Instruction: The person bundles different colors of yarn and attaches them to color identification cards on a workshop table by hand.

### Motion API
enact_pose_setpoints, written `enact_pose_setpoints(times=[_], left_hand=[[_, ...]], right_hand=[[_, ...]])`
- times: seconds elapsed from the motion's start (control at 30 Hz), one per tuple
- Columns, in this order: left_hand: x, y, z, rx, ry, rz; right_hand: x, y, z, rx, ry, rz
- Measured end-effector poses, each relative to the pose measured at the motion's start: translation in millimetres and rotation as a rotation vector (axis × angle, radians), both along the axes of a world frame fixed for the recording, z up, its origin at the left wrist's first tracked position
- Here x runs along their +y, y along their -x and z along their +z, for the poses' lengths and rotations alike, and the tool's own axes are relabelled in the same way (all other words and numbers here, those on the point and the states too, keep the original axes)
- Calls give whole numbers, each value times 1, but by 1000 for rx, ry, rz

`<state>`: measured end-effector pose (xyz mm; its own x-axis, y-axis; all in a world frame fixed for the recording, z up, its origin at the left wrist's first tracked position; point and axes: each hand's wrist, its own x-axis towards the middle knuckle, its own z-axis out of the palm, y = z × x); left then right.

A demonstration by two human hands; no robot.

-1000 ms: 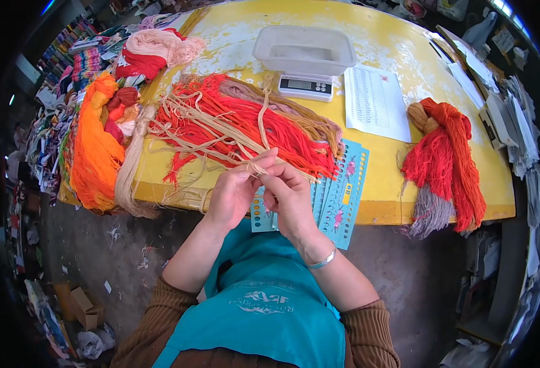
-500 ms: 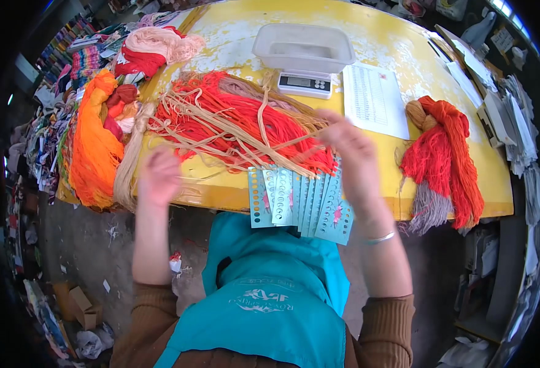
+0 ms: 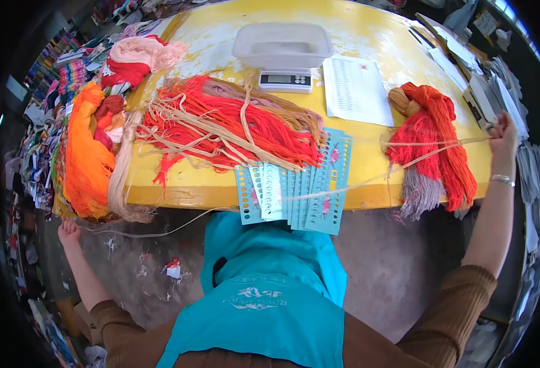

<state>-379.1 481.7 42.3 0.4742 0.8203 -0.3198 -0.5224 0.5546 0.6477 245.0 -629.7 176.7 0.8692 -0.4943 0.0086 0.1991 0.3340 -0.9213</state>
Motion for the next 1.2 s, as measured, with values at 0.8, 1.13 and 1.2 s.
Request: enact_pose_setpoints(times=[0.8,1.13,1.2], left_hand=[[-552,-359,-5,52,-450,-1503],[-578,-369,-34,131,-375,-1351],[-581,-368,-36,173,-377,-1327]], right_hand=[[337,208,-123,58,598,1387],[346,220,-151,14,612,1148],[350,221,-170,21,781,933]])
